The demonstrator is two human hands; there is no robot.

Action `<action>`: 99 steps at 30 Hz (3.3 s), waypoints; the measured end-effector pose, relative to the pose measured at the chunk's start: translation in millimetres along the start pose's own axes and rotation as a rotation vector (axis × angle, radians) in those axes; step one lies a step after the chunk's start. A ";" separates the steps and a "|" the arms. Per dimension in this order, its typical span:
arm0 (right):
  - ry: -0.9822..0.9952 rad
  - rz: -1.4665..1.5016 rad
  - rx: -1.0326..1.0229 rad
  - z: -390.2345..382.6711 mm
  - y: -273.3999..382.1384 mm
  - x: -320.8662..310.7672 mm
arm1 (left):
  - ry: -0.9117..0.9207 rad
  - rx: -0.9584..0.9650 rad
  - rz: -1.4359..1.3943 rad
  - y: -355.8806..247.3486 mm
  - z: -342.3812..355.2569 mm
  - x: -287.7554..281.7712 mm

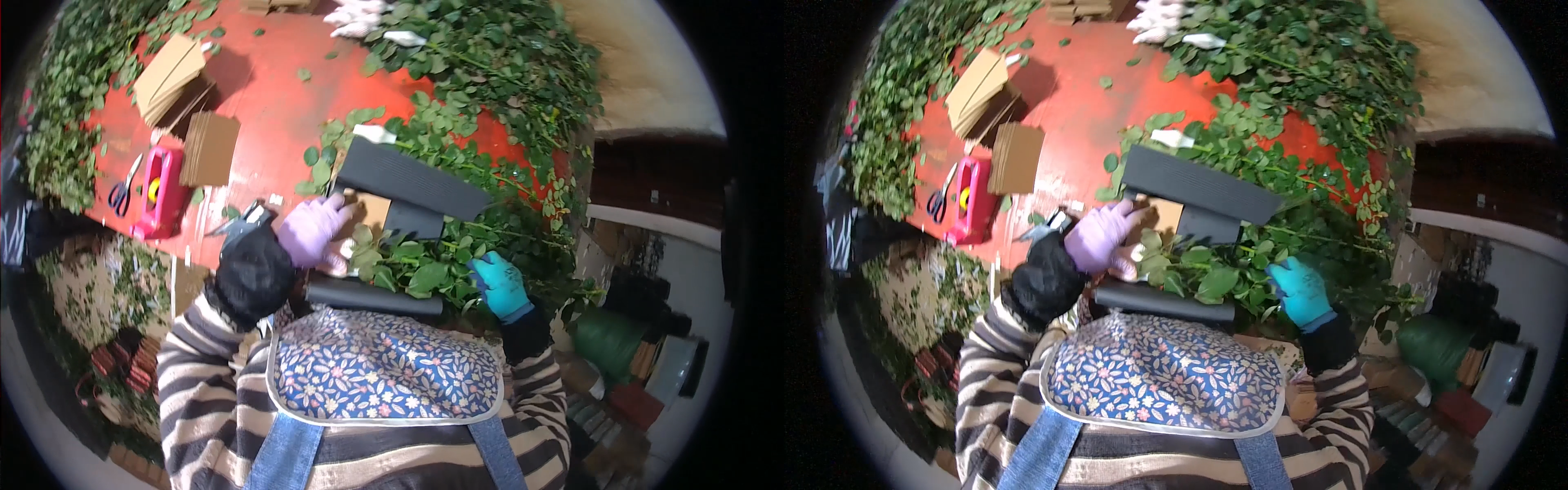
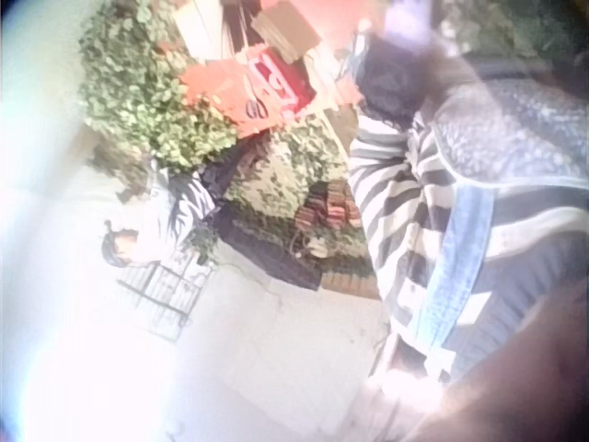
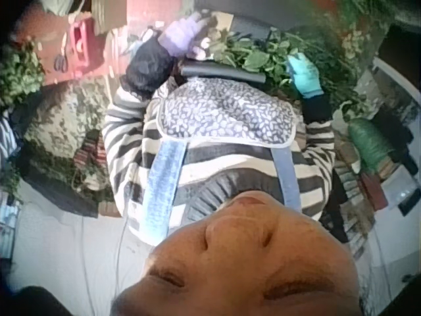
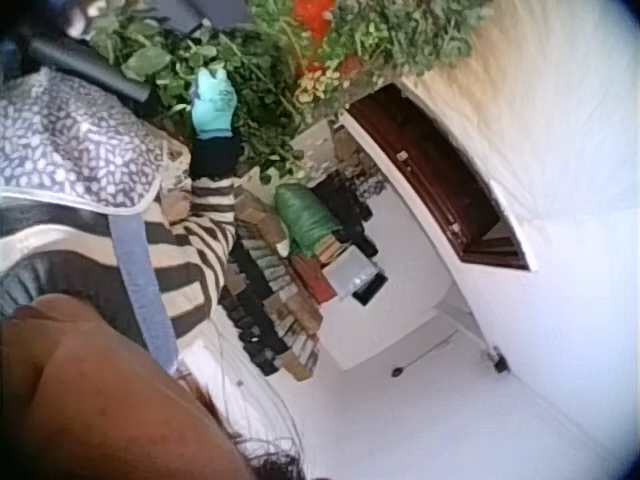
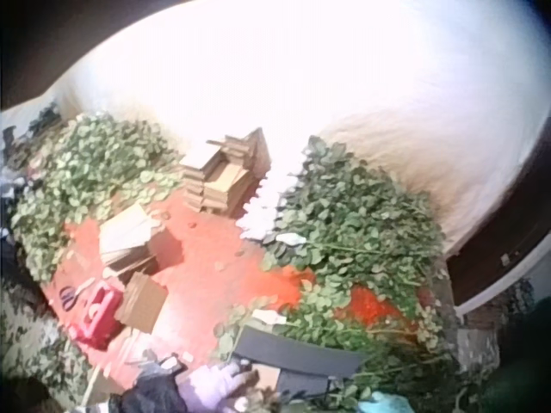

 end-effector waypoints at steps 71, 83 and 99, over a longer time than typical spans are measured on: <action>-0.376 -0.294 0.069 368.3 -74.5 -168.1 | -0.049 -0.096 -0.361 -26.7 -8.0 32.4; -0.457 -0.372 0.163 372.0 -57.3 -178.0 | -0.064 -0.174 -0.437 -23.0 -12.3 30.2; -0.131 -0.291 -0.101 294.4 -53.9 -120.9 | -0.093 -0.121 -0.396 -22.2 -10.7 33.7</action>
Point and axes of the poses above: each hand's wrist, its own z-axis towards the middle knuckle, its own x-axis out of the palm, y = z × x, the point moved 9 cm from there along z, towards the middle knuckle, and after that the axes turned 14 degrees about -z, right-handed, at the moved point
